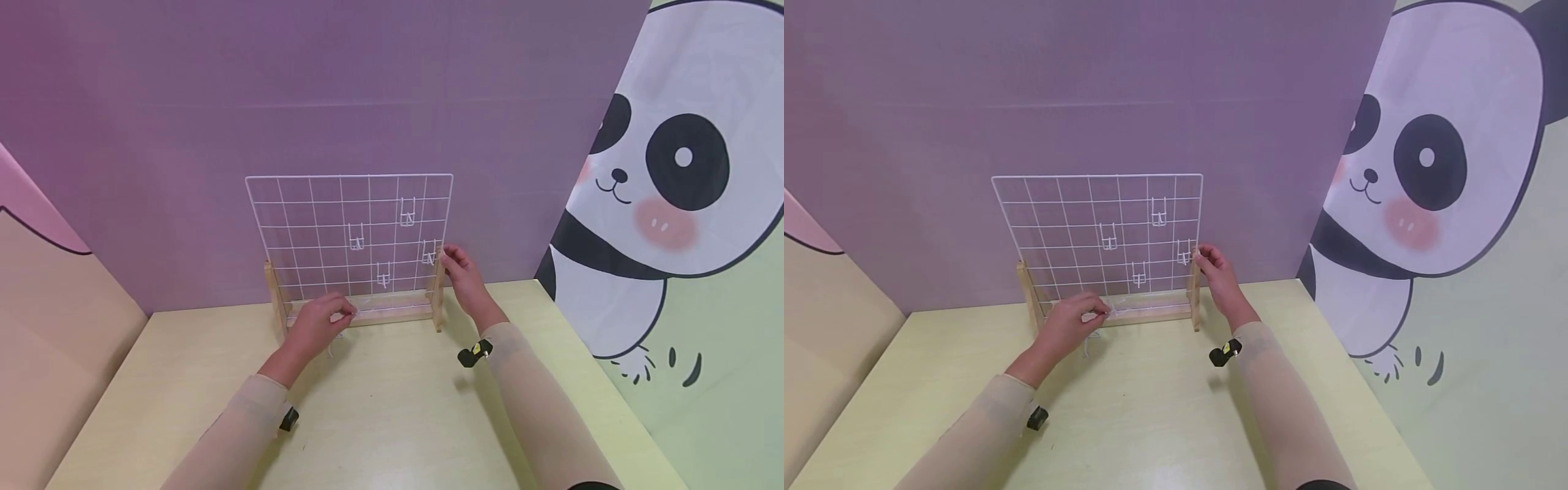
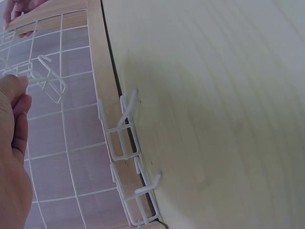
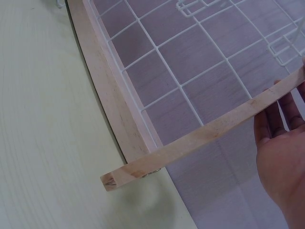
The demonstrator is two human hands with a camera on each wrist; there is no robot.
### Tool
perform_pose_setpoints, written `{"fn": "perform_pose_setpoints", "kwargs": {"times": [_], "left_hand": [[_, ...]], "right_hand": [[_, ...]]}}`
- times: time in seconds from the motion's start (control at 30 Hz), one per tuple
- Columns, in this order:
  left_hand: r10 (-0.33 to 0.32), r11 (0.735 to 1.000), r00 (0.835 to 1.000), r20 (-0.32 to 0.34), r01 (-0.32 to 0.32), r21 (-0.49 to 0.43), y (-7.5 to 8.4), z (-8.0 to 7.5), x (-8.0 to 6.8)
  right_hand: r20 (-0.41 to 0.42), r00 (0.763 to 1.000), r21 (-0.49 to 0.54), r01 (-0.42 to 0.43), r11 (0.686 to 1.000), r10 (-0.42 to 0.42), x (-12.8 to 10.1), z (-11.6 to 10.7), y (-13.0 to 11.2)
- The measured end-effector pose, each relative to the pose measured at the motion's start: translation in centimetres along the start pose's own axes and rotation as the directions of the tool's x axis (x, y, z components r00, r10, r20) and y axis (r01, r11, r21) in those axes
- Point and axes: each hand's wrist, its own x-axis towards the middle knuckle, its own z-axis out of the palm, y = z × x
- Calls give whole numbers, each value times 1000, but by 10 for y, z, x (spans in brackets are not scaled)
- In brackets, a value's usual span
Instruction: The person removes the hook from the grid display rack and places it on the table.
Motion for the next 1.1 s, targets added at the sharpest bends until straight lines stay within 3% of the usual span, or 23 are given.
{"fn": "perform_pose_setpoints", "kwargs": {"times": [0.33,0.6,1.1], "left_hand": [[-30,999,997,65,31,-17,-5,7,-1],[-89,996,990,108,92,-15,-7,9,-2],[-152,987,978,142,159,-40,-14,16,-4]], "right_hand": [[-6,1000,-12,-8,1000,8,0,0,1],[-11,1000,-3,8,1000,-8,0,1,0],[-2,1000,-7,14,1000,-14,0,1,-1]]}}
